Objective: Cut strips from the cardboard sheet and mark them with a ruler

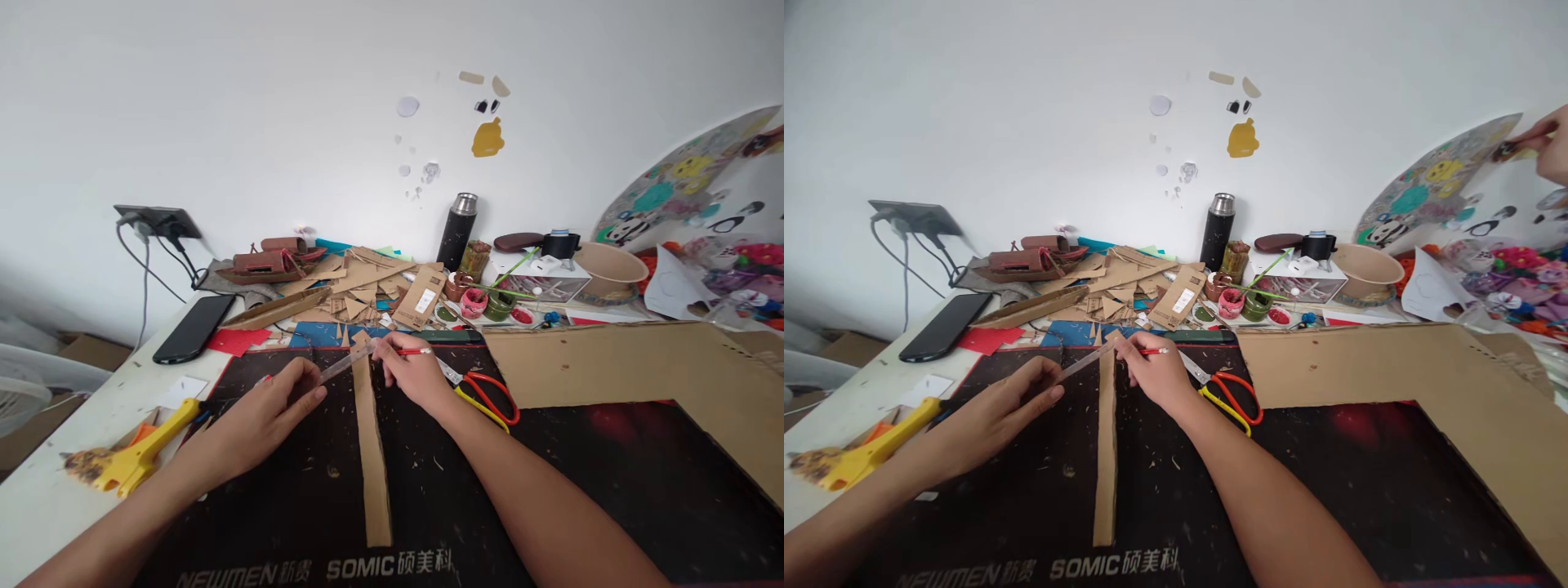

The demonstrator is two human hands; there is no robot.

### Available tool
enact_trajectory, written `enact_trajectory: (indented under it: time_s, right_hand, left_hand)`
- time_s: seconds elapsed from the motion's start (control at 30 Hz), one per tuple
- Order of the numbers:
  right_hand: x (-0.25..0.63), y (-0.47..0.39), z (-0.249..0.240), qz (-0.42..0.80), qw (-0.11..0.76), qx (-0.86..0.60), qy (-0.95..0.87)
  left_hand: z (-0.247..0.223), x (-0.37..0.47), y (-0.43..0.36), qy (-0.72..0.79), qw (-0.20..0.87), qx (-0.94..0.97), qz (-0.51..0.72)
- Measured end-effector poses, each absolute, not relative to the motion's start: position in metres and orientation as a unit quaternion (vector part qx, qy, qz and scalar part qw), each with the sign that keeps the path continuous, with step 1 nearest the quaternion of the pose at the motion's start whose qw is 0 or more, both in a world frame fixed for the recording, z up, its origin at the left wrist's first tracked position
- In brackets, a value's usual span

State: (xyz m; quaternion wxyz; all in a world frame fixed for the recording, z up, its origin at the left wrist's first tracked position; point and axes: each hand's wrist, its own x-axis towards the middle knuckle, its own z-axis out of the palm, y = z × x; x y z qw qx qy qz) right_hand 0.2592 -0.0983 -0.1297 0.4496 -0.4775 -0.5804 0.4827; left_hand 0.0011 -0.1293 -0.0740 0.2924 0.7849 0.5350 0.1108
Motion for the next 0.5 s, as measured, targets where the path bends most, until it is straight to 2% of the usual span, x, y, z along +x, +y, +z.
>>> enact_trajectory:
  time_s: [0.13, 0.23, 0.5]
  right_hand:
    - [0.26, -0.098, -0.128, 0.459, 0.472, -0.476, -0.584]
    - [0.26, -0.098, -0.128, 0.457, 0.49, -0.476, -0.569]
    - [0.26, -0.098, -0.126, 0.468, 0.491, -0.488, -0.55]
  left_hand:
    - [-0.075, 0.001, -0.131, 0.504, 0.309, 0.798, 0.119]
    - [-0.08, 0.003, -0.131, 0.469, 0.273, 0.831, 0.126]
    - [-0.099, -0.002, -0.134, 0.337, 0.005, 0.925, 0.178]
